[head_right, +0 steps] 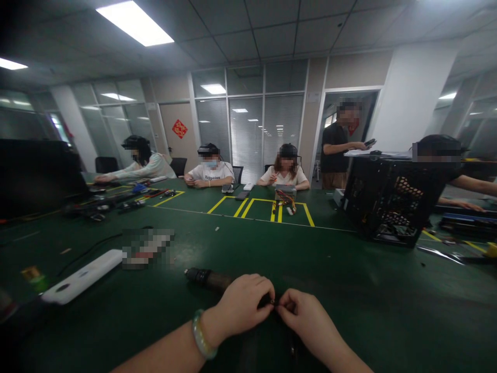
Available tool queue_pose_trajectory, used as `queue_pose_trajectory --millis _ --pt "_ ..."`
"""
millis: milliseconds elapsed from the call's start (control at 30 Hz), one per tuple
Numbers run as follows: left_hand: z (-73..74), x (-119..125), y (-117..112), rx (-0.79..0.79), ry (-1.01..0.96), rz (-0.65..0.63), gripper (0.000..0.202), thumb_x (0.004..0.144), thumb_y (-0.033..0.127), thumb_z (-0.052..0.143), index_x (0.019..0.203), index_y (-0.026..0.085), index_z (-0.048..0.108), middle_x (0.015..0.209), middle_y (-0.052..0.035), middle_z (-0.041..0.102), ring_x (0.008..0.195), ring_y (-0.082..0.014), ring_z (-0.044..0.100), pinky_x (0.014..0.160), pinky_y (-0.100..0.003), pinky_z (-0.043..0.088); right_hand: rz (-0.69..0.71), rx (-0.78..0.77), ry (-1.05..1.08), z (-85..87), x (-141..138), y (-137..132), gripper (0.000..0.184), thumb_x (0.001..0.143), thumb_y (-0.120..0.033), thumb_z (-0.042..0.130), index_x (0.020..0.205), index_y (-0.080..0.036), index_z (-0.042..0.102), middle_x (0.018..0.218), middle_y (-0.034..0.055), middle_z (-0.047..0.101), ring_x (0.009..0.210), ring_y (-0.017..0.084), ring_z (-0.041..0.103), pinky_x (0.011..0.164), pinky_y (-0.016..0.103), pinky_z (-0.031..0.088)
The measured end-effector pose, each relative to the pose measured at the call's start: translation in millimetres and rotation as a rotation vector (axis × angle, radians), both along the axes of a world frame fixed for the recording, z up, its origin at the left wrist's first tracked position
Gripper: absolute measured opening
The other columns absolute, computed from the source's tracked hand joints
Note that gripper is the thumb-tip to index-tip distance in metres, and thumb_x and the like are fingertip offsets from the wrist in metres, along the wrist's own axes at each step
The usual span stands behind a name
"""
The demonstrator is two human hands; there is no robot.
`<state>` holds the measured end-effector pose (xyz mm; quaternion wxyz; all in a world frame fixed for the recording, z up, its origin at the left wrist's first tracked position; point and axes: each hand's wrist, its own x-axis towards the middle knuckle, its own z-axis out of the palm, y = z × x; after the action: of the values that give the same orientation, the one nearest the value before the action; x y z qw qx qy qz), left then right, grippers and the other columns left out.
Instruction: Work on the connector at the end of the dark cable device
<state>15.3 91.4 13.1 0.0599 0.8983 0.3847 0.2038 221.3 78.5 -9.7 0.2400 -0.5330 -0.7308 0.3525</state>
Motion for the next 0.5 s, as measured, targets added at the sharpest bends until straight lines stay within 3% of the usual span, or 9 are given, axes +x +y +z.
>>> queue_pose_trajectory --millis 300,500 --pt "3.3 1.4 -2.5 -0.013 0.024 0.007 0.014 0.083 0.03 0.065 0.092 0.022 0.057 0.093 0.0001 0.062 0.09 -0.0192 0.055 0.081 -0.031 0.04 -0.014 0.007 -0.009 8.4 -2.6 -2.7 0.01 0.085 -0.025 0.059 0.083 -0.02 0.068 0.076 -0.0005 0.07 0.068 0.015 0.062 0.057 0.02 0.04" --pt "3.5 1.7 -2.3 -0.006 0.028 0.004 0.011 0.082 0.021 0.061 0.092 0.022 0.057 0.093 0.0005 0.062 0.09 -0.0181 0.055 0.081 -0.03 0.04 -0.019 0.033 -0.009 1.0 -0.5 -0.7 0.01 0.085 -0.025 0.059 0.083 -0.02 0.067 0.073 -0.0008 0.069 0.066 0.014 0.061 0.055 0.02 0.038"
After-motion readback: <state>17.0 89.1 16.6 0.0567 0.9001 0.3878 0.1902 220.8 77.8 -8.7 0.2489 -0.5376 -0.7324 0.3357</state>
